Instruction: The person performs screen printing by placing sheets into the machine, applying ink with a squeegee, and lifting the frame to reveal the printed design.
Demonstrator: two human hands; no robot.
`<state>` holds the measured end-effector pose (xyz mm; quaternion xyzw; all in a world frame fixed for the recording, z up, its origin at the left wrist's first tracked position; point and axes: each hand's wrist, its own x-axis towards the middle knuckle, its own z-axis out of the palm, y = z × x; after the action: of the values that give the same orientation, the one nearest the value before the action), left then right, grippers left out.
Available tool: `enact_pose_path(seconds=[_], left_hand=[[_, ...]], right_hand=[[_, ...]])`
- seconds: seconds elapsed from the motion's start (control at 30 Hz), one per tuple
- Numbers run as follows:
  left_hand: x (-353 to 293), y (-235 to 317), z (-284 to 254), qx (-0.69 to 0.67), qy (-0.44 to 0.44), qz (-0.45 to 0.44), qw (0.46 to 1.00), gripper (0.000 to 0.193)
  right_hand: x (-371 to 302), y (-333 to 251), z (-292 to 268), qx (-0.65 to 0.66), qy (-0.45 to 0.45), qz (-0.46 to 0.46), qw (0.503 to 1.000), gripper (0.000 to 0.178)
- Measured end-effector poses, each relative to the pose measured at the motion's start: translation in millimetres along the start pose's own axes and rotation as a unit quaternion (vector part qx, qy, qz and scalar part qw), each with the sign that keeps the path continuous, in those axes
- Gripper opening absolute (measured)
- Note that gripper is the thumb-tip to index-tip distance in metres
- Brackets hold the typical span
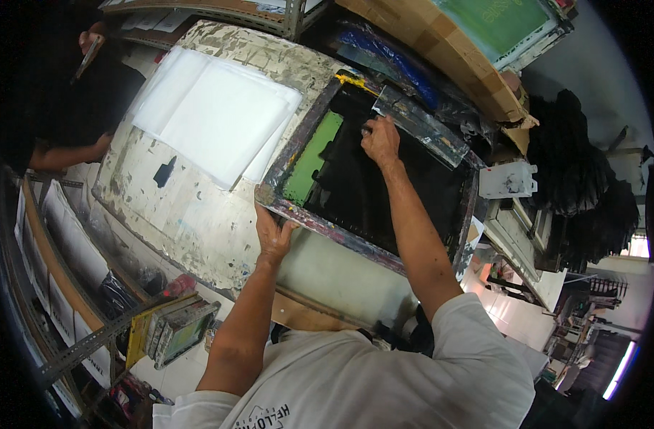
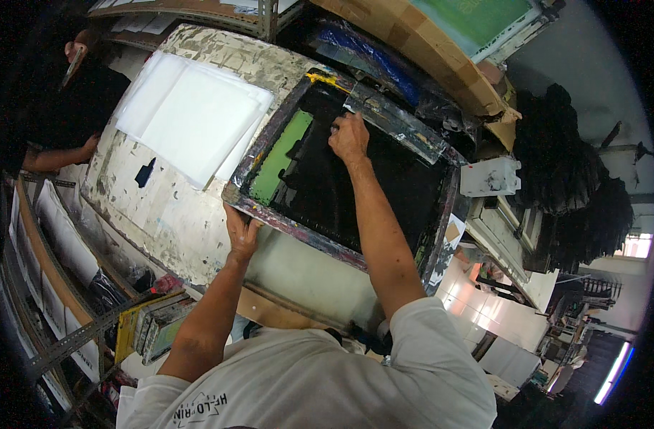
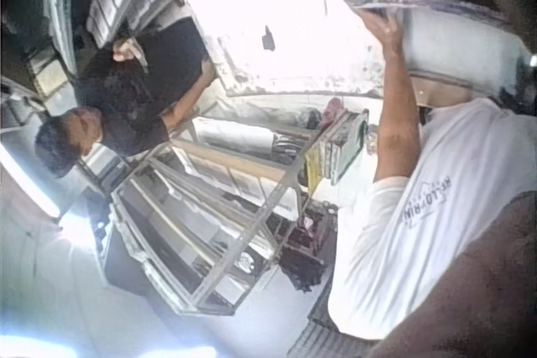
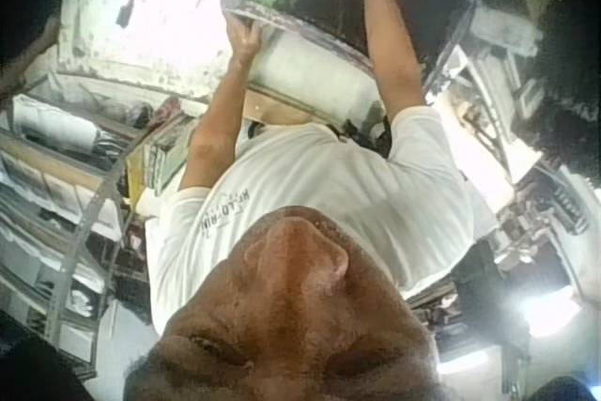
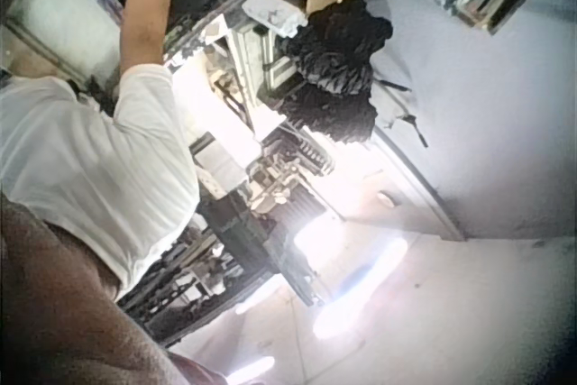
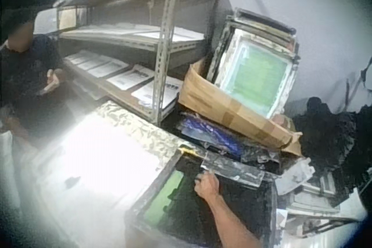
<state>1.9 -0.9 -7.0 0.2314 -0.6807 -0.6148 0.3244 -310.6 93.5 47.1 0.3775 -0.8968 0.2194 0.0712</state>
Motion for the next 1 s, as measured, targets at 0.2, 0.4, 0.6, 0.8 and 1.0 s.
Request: enact_pose_path(seconds=[0.2, 0.4, 0.6, 0.8, 1.0], left_hand=[[-1.0, 3.0, -4.4, 0.018, 0.019, 0.003, 1.0, 0.101], [0.5, 8.9, -2.6, -0.016, 0.007, -0.027, 0.999, 0.11], [2.8, 18.1, 8.7, -0.057, -0.006, -0.033, 0.998, 0.108], [-0.9, 2.2, -6.3, -0.026, 0.032, 0.01, 0.999, 0.109], [1.7, 9.8, 7.2, -0.063, -0.041, -0.028, 0.997, 0.101]], right_hand=[[-105.2, -88.3, -42.2, 0.188, -0.226, -0.118, 0.948, 0.016], [-28.2, -40.2, -4.6, 0.057, -0.085, -0.052, 0.993, 0.017], [14.0, -1.7, 13.8, -0.004, -0.005, -0.028, 1.0, 0.015], [-81.6, -108.1, -20.7, 0.169, -0.191, -0.18, 0.95, 0.013], [16.2, 44.5, 52.0, -0.014, -0.016, -0.037, 0.999, 0.013]])
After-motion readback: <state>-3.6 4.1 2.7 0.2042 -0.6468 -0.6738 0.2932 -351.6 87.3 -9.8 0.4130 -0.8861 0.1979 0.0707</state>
